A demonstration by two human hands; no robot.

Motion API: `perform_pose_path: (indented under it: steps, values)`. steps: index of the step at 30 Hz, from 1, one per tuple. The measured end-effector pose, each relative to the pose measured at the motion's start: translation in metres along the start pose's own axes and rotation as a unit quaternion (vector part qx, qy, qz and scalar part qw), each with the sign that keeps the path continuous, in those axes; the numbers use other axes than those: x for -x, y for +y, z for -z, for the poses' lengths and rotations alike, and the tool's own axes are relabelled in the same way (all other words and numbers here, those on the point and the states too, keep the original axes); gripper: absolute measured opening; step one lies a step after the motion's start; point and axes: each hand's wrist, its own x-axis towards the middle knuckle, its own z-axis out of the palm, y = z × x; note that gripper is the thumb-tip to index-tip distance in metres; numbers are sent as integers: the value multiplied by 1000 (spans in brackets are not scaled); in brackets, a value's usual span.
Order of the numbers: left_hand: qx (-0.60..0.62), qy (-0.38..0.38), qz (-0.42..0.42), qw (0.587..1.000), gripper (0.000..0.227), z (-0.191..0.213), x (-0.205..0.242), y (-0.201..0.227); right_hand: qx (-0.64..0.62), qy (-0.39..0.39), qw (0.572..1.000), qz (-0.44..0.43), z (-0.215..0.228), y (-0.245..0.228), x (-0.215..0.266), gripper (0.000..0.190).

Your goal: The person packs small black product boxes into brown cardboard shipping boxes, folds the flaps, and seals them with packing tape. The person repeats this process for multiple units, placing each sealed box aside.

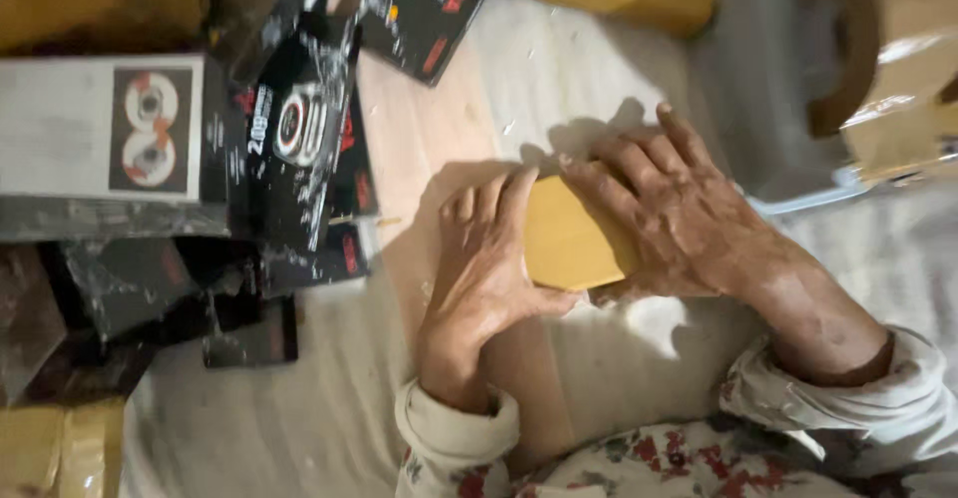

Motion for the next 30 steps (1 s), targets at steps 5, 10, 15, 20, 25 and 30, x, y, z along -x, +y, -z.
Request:
perform_pose_path:
  steps: [5,10,15,20,25,30]
  values:
    - [46,48,-85,994,118,0,-3,-14,-164,16,985,41,0,28,18,125]
    - [453,92,-107,880,77,-8,-12,-49,-63,74,993,74,6,18,37,124]
    - [365,165,6,916,54,-5,-17,-62,-46,171,982,69,40,2,109,111]
    - [360,123,88,921,44,-18,-35,-65,-142,322,936,16,91,13,198,94]
    - [376,133,63,915,39,-27,-34,-81,-106,530,835,-106,145,51,249,80]
    - [424,118,-3,898,43,-42,-47,-108,-125,603,757,-220,178,121,253,78]
